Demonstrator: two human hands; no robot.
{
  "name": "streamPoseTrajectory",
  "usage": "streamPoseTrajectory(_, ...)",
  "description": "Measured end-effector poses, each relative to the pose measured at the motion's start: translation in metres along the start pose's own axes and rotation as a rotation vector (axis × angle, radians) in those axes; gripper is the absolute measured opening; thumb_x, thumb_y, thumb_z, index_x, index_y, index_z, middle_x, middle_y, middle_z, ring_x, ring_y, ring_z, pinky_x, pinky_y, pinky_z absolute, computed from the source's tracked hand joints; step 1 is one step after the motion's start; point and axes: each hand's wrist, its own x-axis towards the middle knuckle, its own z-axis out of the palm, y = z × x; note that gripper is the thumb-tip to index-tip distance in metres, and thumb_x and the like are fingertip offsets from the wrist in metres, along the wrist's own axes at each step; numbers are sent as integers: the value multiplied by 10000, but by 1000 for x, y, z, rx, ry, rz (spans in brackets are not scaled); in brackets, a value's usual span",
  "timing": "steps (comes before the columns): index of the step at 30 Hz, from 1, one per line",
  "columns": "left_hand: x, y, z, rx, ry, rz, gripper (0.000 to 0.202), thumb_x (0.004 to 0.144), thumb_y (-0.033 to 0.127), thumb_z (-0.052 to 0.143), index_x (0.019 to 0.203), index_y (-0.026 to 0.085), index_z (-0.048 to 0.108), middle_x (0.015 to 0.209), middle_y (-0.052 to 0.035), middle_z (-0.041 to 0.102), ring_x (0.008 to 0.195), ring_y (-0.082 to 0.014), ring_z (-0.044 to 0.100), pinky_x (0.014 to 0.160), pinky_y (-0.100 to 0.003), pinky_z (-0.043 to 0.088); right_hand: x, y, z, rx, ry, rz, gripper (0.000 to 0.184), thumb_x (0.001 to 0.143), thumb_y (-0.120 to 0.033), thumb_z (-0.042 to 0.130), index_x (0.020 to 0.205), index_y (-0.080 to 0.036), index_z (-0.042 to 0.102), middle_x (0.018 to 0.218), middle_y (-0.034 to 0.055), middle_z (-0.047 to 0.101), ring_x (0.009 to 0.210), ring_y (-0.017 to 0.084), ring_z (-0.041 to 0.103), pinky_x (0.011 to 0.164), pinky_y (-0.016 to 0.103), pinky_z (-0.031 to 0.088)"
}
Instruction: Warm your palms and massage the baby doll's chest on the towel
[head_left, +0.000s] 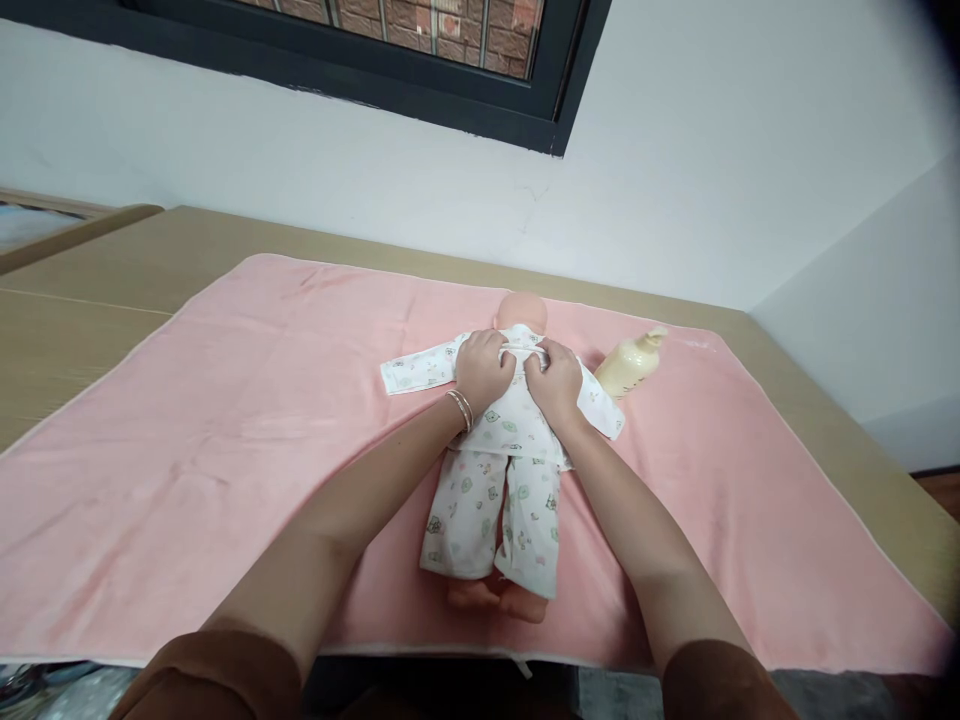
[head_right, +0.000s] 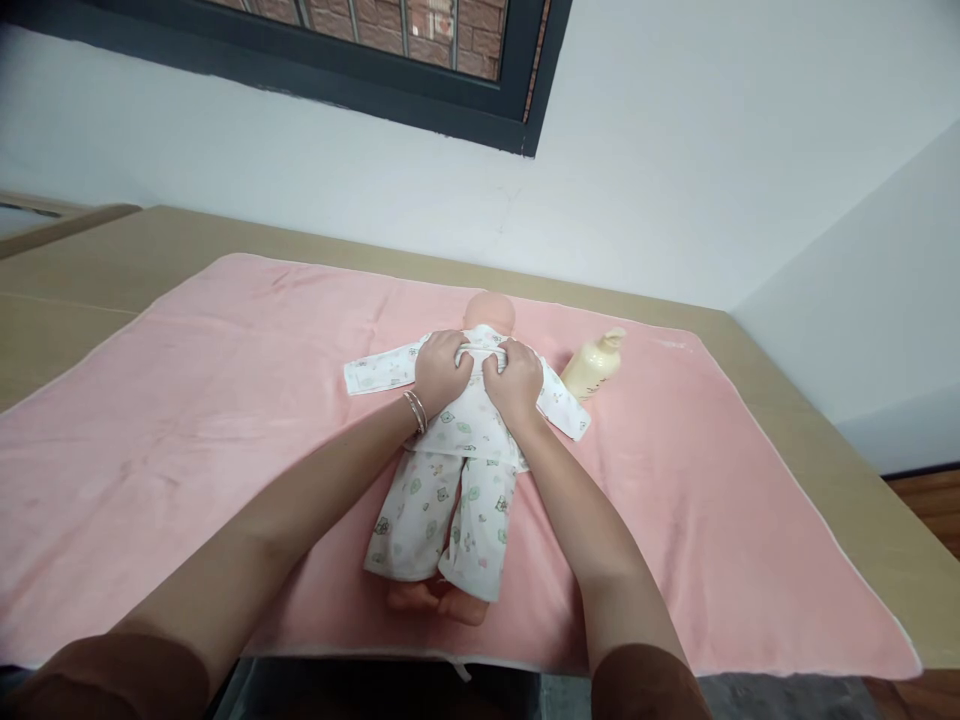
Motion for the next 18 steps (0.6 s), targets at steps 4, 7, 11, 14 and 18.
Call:
streamPoseTrajectory(4,1,2,-2,3,-16,-46,252,830,195,477,1033,170,624,1077,-91,678,1050,-268,572,958,-404,442,2,-1,-1,-10,-34,15,325,830,-276,470,1082,-171,646,1058,109,694,1030,295,596,938,423,440)
streamPoseTrajectory(7,3,2,0,4,-51,-77,284,838,207,471,1076,158,619,1123,-103,669,1086,-281,563,987,-417,434,5,0,0,-19,-75,-5,335,828,-269,457,1094,-171,636,1062,111,691,1023,299,595,938,426,436)
streamPoseTrajectory(11,7,-1,3,11,-106,-101,310,842,219,464,1109,153,607,1163,-115,656,1124,-290,552,1023,-431,420,10,2,2,-23,-98,-37,317,818,-249,442,1072,-183,621,1055,97,689,1006,290,597,929,412,435)
streamPoseTrajectory(14,8,-2,4,23,-126,-85,331,844,216,453,1128,135,603,1179,-122,649,1137,-289,545,1040,-429,410,11,3,3,-39,-113,-59,307,817,-245,431,1058,-188,614,1044,98,686,991,291,593,904,407,437)
streamPoseTrajectory(18,9,-3,4,19,-143,-61,353,851,211,433,1149,128,602,1204,-121,641,1157,-283,537,1060,-420,396,13,5,3,-46,-136,-82,299,814,-240,425,1044,-195,610,1016,93,685,964,293,588,889,414,432)
